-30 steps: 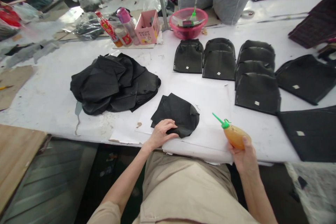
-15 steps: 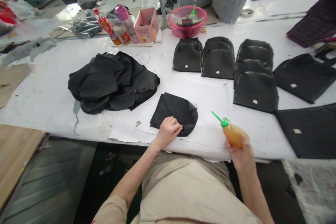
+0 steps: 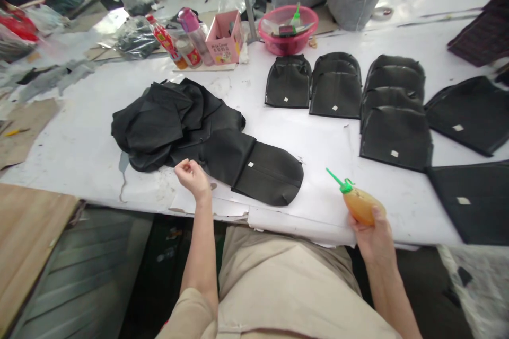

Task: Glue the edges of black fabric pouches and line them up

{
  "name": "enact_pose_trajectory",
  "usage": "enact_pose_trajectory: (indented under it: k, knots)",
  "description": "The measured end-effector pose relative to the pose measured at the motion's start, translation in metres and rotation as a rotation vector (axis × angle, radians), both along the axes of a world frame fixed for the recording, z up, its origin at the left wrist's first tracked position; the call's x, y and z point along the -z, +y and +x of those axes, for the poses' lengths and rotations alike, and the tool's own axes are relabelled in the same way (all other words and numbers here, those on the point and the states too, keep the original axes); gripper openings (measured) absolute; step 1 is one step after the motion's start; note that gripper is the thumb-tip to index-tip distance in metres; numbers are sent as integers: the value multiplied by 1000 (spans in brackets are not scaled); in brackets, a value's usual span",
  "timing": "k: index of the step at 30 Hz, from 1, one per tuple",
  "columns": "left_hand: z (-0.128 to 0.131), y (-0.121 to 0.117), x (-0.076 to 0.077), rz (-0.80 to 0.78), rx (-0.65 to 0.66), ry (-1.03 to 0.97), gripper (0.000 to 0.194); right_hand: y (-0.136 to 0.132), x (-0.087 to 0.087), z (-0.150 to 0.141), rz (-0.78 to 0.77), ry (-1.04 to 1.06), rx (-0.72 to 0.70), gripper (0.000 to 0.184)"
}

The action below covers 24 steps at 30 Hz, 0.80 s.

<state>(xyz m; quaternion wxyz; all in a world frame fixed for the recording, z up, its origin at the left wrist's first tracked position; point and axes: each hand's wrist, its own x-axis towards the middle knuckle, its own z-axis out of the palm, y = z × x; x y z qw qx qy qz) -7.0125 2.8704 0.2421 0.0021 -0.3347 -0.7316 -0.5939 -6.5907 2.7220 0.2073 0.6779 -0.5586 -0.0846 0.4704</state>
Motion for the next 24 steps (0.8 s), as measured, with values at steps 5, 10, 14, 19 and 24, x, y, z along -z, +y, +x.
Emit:
enact_pose_trajectory:
  k: [5,10,14,19,24]
  knots:
    - [58,-42,0,-62,501,664,15,1,-5,-2,20,-23,-46,50]
    - [92,-34,21,-381,727,788,24,0,-4,-1,8,-10,-28,51]
    - [82,-20,37,-382,558,832,26,-1,2,1,4,0,-14,53]
    - [78,-7,33,-520,519,850,26,0,6,3,17,-3,-21,52]
    - [74,-3,15,-522,453,683,19,-2,5,2,28,40,-16,51]
